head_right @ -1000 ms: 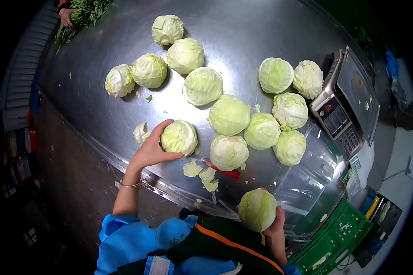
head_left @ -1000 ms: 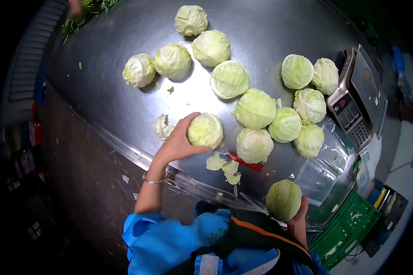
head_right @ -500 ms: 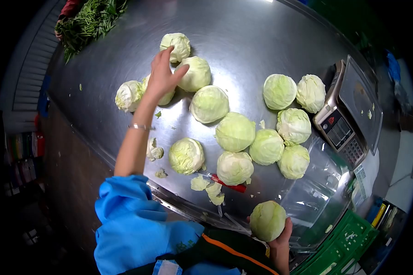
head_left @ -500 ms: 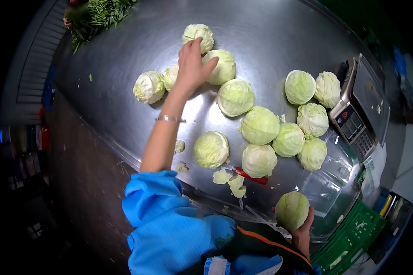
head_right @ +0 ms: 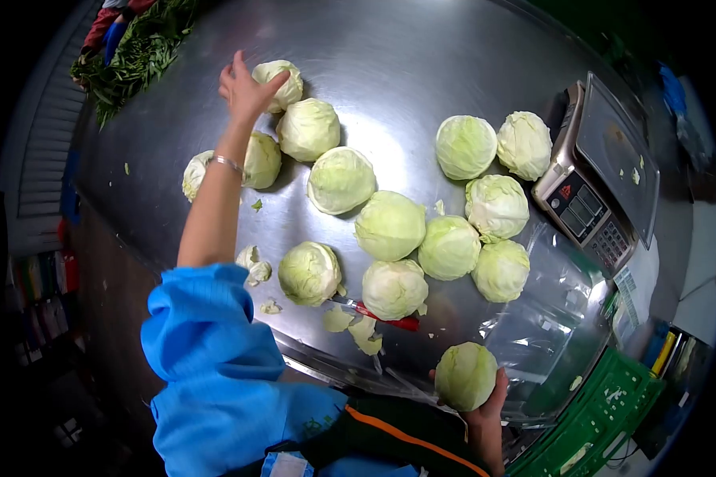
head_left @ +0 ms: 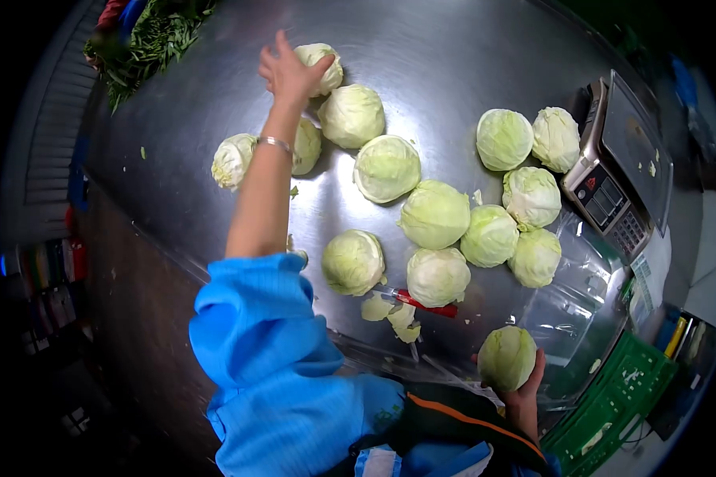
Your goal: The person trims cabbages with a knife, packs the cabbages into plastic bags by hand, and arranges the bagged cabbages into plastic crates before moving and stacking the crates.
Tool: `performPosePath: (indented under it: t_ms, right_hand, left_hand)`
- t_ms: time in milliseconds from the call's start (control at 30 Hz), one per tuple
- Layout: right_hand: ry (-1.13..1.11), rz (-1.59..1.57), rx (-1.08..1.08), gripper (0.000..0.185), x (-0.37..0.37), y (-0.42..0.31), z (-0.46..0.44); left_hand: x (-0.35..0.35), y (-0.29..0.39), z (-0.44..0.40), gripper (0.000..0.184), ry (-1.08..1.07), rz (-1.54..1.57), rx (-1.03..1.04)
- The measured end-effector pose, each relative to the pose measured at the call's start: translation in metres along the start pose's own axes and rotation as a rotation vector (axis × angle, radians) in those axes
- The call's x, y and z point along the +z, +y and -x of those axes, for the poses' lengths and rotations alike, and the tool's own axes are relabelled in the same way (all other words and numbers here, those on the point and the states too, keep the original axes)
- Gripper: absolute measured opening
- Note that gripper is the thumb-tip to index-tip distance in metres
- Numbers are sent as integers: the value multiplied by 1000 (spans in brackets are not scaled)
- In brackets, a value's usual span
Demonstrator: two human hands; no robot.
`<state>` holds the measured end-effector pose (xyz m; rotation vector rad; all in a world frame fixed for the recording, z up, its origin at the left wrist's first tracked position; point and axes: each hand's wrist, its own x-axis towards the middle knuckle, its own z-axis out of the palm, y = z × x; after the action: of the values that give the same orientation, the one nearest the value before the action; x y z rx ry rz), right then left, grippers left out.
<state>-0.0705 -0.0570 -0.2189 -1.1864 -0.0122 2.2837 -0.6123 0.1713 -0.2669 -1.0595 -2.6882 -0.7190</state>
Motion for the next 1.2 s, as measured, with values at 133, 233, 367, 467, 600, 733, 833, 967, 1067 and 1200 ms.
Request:
performPosePath:
  t_ms: [133,233,367,467,600,733,833,967,1067,1200]
  right_hand:
    - [48,-87,-42,76,-1,2,1]
    - [60,-128,-89,78,1,6,-3]
    - [-53,-151,7,81,-7,4,1]
    - [1,-151,-51,82,-12,4,2]
    - [-75,-56,-152,83,-3,-3,2]
    - [-131,-54,-275,75,-20,-7,15]
    - [-82,-191,-247,68,-35,-19,29]
    - [-71,-264,-302,65,-51,-32,50]
    - [-37,-198,-495,65,-86,-44,70]
    - [-183,-278,-557,67,-126,-67,112]
  left_hand:
    - [28,-23,-18,103,-262,364,-52]
    - [22,-24,-16,103,-255,576,-230]
    - [-25,-4,7,96,-254,1110,-221]
    - [-110,32,63,86,-467,1028,192]
    - [-173,38,182,82,-583,716,582]
    - [-216,20,296,69,-858,683,525]
    - [-207,10,359,65,-993,561,708]
    - [-189,3,387,71,-881,264,885]
    - [-215,59,407,78,-759,82,909]
    - [-138,168,523,51,-960,673,1031]
